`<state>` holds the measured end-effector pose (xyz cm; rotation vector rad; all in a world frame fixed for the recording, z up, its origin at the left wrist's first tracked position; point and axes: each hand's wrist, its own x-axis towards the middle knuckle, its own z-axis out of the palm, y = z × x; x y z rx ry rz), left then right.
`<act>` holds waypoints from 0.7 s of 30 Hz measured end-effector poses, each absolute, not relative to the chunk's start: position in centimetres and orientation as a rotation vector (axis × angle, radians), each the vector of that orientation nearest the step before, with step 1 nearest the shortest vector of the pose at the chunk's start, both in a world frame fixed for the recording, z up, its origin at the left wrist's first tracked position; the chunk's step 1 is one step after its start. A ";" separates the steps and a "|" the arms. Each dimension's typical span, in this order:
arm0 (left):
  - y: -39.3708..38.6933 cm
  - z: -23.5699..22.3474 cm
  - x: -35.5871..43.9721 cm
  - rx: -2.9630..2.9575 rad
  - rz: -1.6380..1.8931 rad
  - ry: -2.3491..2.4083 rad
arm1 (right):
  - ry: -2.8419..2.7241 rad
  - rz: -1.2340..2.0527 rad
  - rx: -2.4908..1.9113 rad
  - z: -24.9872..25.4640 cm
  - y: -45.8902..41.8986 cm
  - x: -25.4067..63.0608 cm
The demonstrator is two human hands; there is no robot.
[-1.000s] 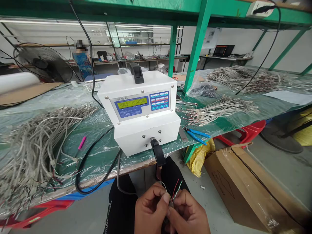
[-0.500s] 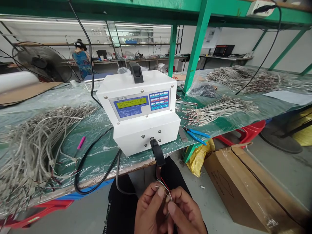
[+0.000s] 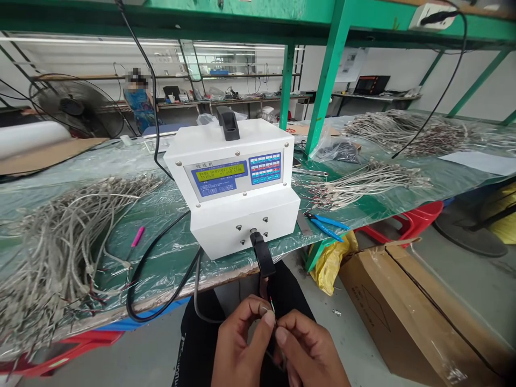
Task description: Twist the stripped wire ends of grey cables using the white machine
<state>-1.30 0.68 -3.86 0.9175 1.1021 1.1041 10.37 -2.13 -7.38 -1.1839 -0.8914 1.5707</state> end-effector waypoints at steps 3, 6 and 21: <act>1.0 -3.8 -1.8 1.061 1.037 1.140 | -0.896 1.559 -1.245 -6.7 -2.1 10.6; 1.3 -3.9 -2.6 1.239 0.979 1.196 | -0.905 1.560 -1.261 -6.6 -2.2 10.6; 3.8 -3.5 -5.0 1.067 0.971 1.019 | -0.832 1.699 -1.159 -7.4 -3.0 11.0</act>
